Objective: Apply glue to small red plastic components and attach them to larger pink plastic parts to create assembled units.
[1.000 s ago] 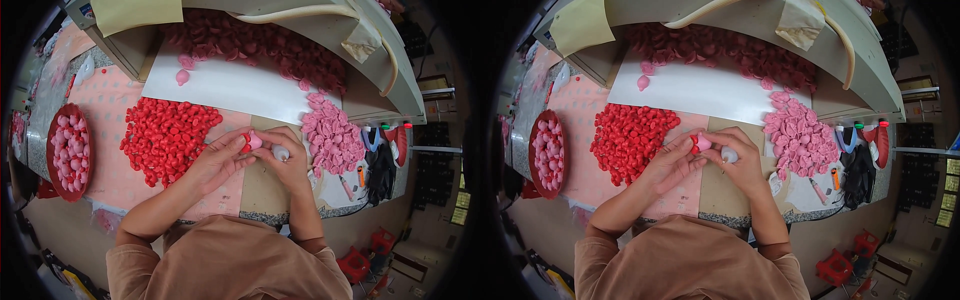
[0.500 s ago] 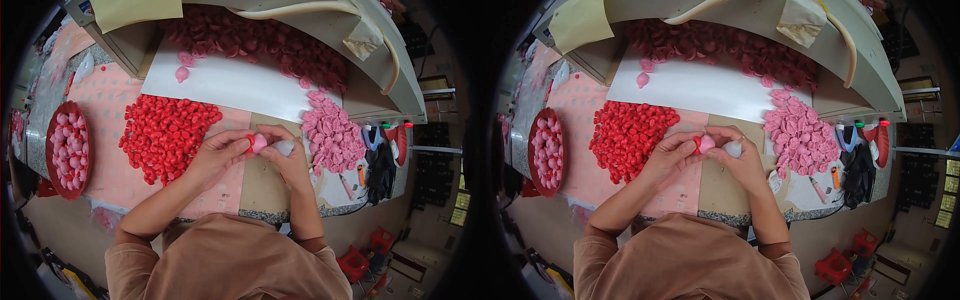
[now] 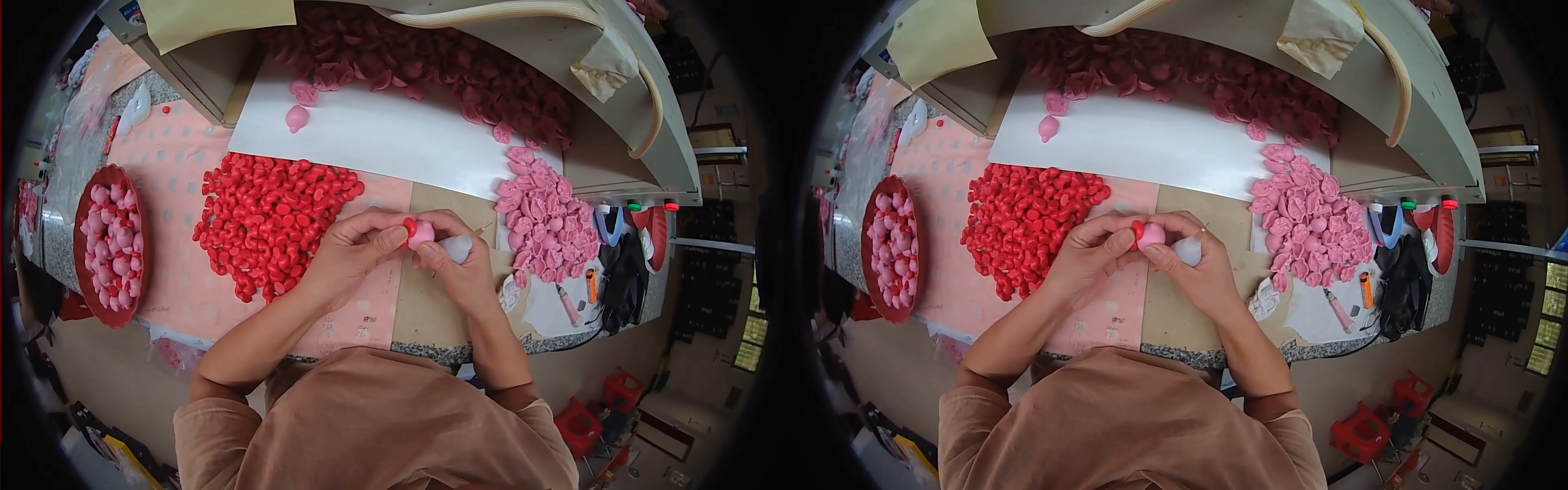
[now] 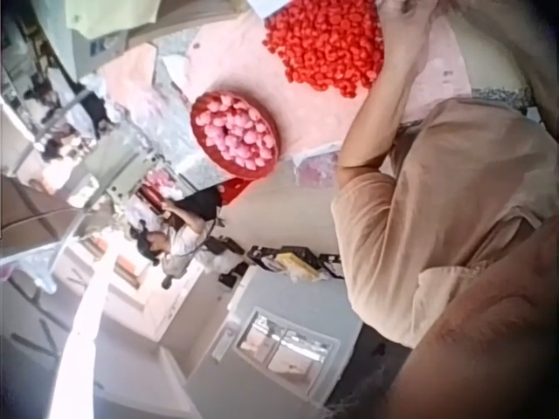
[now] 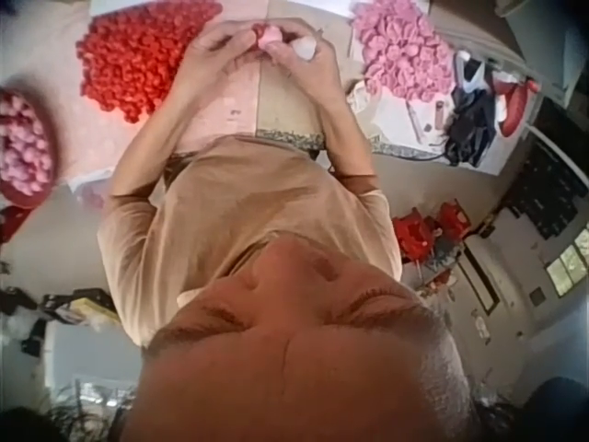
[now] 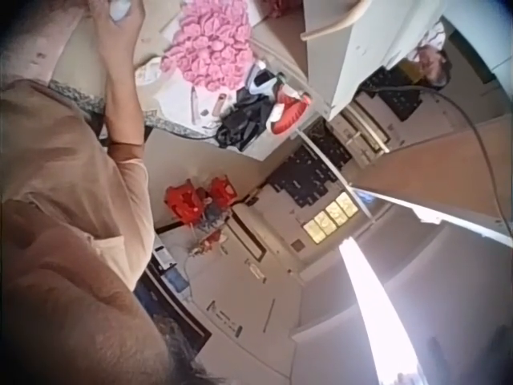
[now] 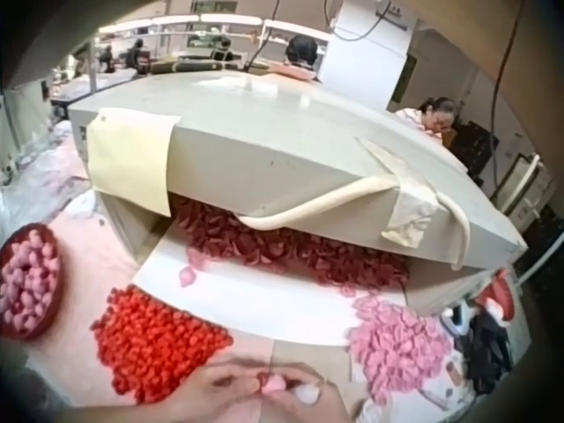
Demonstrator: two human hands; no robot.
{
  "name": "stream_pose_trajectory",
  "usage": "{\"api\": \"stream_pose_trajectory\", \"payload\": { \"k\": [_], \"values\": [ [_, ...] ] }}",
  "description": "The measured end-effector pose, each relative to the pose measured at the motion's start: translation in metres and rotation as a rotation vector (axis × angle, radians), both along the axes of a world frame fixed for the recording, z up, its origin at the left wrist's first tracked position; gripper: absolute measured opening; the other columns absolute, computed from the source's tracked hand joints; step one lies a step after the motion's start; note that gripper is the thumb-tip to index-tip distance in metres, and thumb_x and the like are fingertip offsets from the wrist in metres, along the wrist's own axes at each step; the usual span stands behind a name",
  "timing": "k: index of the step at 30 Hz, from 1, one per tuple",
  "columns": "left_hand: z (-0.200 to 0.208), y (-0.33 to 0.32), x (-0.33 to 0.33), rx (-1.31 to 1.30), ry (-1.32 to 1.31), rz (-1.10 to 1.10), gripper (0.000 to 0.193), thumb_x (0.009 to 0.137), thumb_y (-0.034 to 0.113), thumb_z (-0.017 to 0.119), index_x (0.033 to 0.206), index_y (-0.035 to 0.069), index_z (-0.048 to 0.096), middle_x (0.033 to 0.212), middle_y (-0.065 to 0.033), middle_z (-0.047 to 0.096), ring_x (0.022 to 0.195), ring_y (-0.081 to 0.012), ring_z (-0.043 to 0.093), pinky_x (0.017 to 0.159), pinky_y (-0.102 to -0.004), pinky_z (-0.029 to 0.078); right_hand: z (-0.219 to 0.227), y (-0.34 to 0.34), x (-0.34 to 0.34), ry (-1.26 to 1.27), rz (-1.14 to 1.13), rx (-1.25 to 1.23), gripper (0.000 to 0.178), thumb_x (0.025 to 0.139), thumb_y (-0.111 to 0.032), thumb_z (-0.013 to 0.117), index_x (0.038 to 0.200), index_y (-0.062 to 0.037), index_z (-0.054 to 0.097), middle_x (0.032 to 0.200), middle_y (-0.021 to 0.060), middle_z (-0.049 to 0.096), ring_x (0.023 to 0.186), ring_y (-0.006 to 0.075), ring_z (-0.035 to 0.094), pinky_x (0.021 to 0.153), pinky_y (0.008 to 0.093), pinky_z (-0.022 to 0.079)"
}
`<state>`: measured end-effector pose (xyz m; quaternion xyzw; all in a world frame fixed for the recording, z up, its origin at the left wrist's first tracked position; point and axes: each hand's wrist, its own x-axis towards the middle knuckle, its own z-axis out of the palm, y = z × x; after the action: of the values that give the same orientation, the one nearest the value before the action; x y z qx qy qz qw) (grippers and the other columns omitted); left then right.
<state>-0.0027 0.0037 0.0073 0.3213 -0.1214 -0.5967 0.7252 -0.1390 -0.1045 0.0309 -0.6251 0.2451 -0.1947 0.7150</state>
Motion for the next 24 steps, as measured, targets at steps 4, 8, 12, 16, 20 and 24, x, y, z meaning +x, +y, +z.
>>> {"api": "stream_pose_trajectory", "payload": {
  "k": [4, 8, 12, 16, 20, 24],
  "values": [
    [0.014, -0.002, 0.001, -0.032, -0.274, -0.001, 0.024, 0.085, 0.007, 0.062, 0.108, 0.003, 0.058, 0.109, -0.0056, 0.056, 0.102, -0.0166, 0.056, 0.089, -0.0304, 0.048, 0.002, -0.004, -0.001, -0.068, 0.030, 0.011, 0.030, 0.085, -0.008, 0.062, 0.113, -0.0003, 0.055, 0.106, 0.0056, 0.054, 0.087, 0.0119, 0.056, 0.070, 0.0221, 0.049],
    [0.022, -0.002, -0.014, -0.088, -0.396, 0.138, 0.033, 0.081, 0.002, 0.065, 0.112, 0.003, 0.055, 0.107, -0.0071, 0.049, 0.100, -0.0169, 0.055, 0.090, -0.0298, 0.047, -0.010, -0.002, -0.004, -0.042, 0.026, 0.086, 0.034, 0.086, -0.015, 0.062, 0.115, 0.0002, 0.053, 0.104, 0.0059, 0.056, 0.088, 0.0124, 0.057, 0.071, 0.0235, 0.049],
    [0.009, 0.005, -0.009, -0.109, -0.979, 0.167, 0.045, 0.077, -0.002, 0.068, 0.118, 0.003, 0.050, 0.106, -0.0065, 0.045, 0.102, -0.0164, 0.050, 0.082, -0.0267, 0.046, -0.025, 0.002, -0.003, -0.186, 0.079, 0.386, 0.052, 0.083, -0.031, 0.065, 0.119, 0.0022, 0.048, 0.105, 0.0097, 0.057, 0.097, 0.0180, 0.057, 0.085, 0.0333, 0.049],
    [0.017, 0.007, -0.009, -0.100, -1.014, 0.227, 0.043, 0.076, -0.001, 0.069, 0.116, 0.005, 0.055, 0.104, -0.0078, 0.046, 0.095, -0.0157, 0.052, 0.079, -0.0266, 0.047, -0.028, 0.004, -0.004, -0.237, 0.098, 0.481, 0.051, 0.085, -0.033, 0.064, 0.120, 0.0008, 0.047, 0.105, 0.0070, 0.058, 0.080, 0.0096, 0.054, 0.072, 0.0286, 0.048],
    [0.016, 0.006, -0.008, -0.078, -0.890, 0.217, 0.039, 0.078, -0.002, 0.066, 0.116, 0.004, 0.057, 0.101, -0.0075, 0.048, 0.094, -0.0144, 0.052, 0.077, -0.0259, 0.050, -0.022, 0.006, 0.002, -0.213, 0.075, 0.445, 0.047, 0.087, -0.031, 0.061, 0.120, -0.0009, 0.048, 0.103, 0.0048, 0.058, 0.071, 0.0070, 0.049, 0.066, 0.0264, 0.046],
    [0.018, 0.005, -0.005, -0.068, -0.945, 0.190, 0.038, 0.079, -0.003, 0.065, 0.116, 0.003, 0.057, 0.101, -0.0070, 0.048, 0.094, -0.0138, 0.053, 0.077, -0.0251, 0.051, -0.018, 0.007, 0.002, -0.199, 0.031, 0.463, 0.043, 0.089, -0.029, 0.058, 0.120, -0.0018, 0.048, 0.096, 0.0033, 0.056, 0.073, 0.0084, 0.050, 0.066, 0.0262, 0.045]
  ]
}}
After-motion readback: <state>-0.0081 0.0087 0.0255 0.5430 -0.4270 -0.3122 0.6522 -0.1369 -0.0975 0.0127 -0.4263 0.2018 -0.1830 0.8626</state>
